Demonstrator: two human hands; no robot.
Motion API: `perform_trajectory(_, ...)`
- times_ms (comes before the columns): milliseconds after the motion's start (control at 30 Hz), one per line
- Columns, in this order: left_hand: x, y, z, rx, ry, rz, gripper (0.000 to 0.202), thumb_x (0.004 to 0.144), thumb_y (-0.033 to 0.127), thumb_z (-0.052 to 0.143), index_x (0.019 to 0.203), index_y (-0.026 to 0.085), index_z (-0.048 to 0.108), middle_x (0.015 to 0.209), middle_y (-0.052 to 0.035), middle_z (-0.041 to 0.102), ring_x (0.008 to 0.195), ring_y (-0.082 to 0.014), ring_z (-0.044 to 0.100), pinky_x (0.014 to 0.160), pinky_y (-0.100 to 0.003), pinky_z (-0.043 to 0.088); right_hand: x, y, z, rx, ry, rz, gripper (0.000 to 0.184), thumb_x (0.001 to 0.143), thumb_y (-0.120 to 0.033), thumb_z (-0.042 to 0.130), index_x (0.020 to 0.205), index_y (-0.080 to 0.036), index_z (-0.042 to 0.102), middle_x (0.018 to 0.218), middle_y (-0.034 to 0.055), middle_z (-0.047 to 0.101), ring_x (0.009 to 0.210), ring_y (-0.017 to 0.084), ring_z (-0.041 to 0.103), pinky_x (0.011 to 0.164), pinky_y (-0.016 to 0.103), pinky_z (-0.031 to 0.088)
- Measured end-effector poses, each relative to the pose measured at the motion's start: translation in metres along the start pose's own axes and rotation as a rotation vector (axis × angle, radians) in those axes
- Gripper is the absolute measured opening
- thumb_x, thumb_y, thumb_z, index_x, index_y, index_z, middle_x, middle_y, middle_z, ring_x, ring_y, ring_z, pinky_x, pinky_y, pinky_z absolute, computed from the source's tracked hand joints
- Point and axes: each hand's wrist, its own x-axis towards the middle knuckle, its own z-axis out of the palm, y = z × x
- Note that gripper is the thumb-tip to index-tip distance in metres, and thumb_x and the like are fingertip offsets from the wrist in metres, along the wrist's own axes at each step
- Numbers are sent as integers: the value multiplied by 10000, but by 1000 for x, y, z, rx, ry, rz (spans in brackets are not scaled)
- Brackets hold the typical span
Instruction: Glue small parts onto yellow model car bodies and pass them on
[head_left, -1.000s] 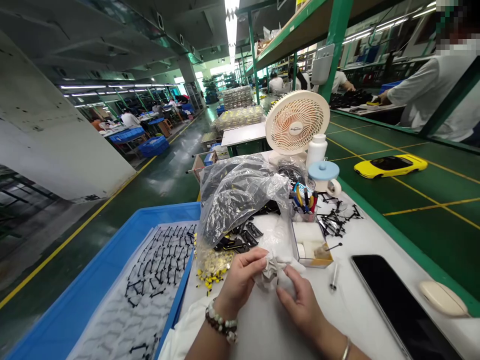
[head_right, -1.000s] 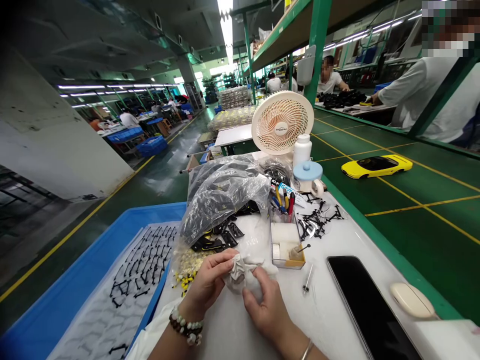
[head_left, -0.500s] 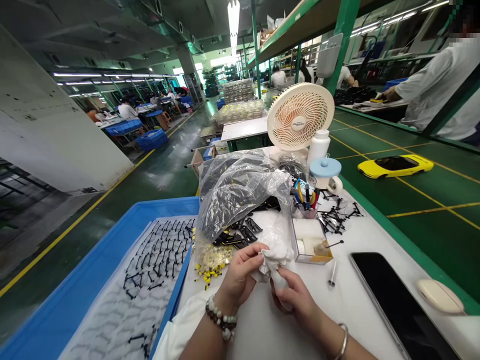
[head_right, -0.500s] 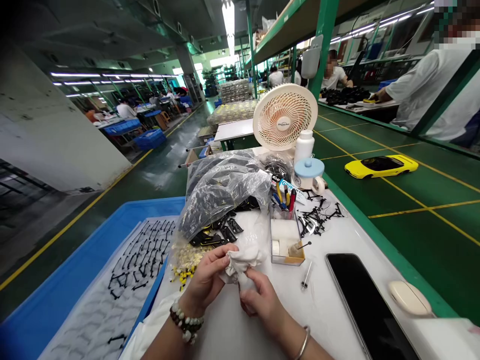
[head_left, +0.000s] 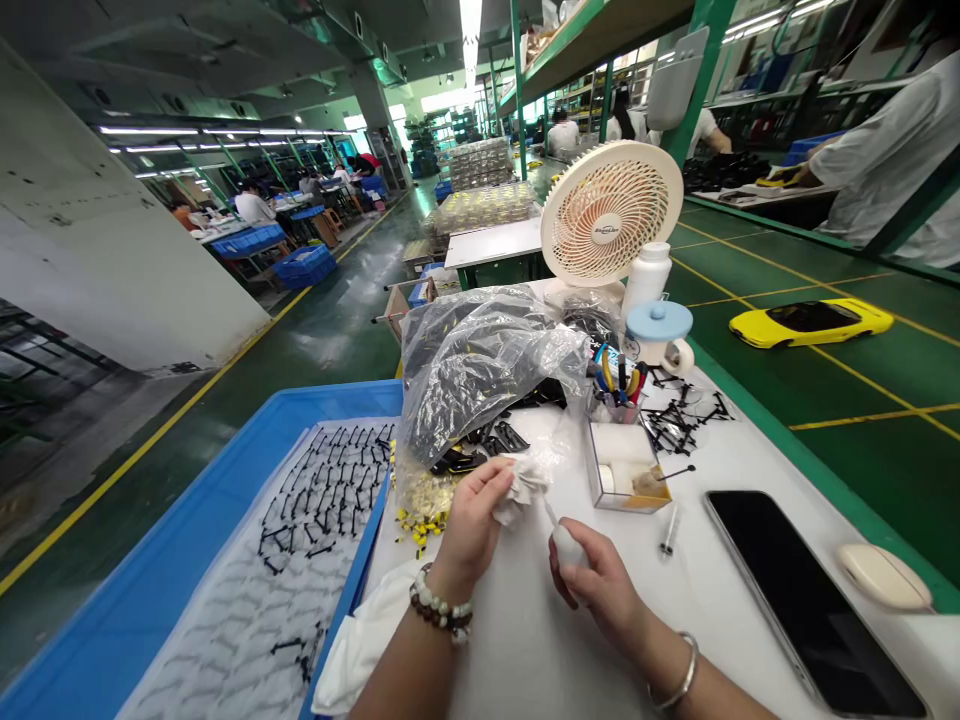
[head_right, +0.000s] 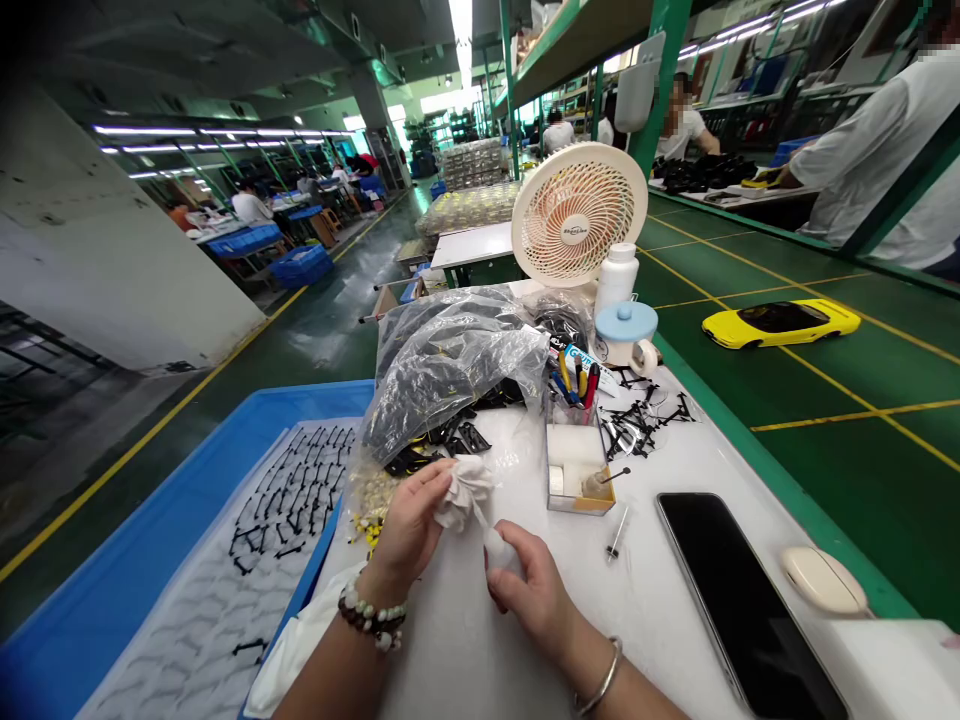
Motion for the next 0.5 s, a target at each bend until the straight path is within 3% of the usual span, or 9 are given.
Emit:
perform_trajectory(200, -11, -4, 10, -40, -134, -61, 228, 664, 338, 822, 750, 132, 774, 853, -75, 665, 756, -173, 572, 674, -274, 440, 0, -4, -1, 33, 27, -2, 382, 811, -535, 652, 823, -176, 520, 530, -49, 465, 443, 87, 343, 440, 225, 276)
perform_trajectory(500, -9, -10, 9, -146, -186, -94, 232, 604, 343, 857, 687, 149, 761, 768, -41, 604, 679, -135, 517, 606, -243, 416, 2, -8, 1, 253, -143, 148, 347, 735, -484, 676, 748, -172, 524, 480, -64, 439, 354, 62, 312, 351, 191, 201)
